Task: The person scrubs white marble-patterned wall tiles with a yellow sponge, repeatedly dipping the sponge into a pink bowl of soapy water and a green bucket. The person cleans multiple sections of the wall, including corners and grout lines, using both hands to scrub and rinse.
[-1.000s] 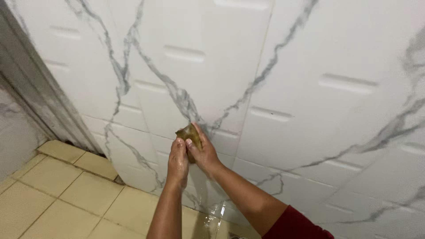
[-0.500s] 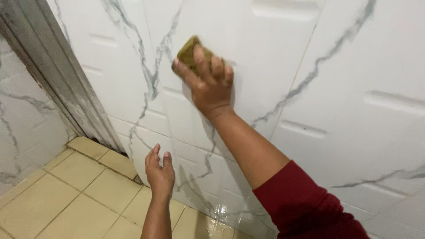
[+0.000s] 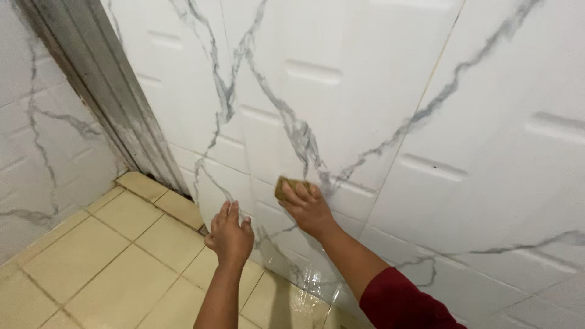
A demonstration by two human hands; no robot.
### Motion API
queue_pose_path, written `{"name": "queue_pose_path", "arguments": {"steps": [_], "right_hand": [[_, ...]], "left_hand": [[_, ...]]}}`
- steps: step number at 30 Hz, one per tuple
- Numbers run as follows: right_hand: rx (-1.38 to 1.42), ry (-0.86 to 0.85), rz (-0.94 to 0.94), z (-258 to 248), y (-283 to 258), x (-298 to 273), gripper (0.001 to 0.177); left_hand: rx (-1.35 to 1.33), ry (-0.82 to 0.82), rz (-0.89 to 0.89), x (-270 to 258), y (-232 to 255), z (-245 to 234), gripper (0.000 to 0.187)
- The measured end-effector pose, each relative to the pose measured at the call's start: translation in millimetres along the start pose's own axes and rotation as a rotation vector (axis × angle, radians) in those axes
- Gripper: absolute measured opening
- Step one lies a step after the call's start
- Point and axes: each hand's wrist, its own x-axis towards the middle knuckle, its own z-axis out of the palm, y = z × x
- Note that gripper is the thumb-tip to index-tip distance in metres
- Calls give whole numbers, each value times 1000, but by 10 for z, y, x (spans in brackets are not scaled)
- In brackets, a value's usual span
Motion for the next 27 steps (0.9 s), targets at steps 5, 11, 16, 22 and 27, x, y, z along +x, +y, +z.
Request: {"name": "queue_pose_path", "arguments": {"steps": [5, 11, 16, 22, 27], "right_hand": [[149, -116, -48, -25, -50, -344, 18], [254, -80, -89, -180, 262, 281, 22], [120, 233, -102, -639, 861, 1356, 24], [57, 411, 29, -1349, 1390, 2105, 28], [26, 437, 27, -1276, 1182, 1978, 25]], "left_hand": [[125, -87, -47, -377, -76, 92, 58], [194, -51, 39, -533, 136, -69, 62], [186, 49, 83, -414, 614, -351, 58], [244, 130, 135, -168, 1125, -711, 57], [254, 143, 94, -128, 1260, -843, 58]]}}
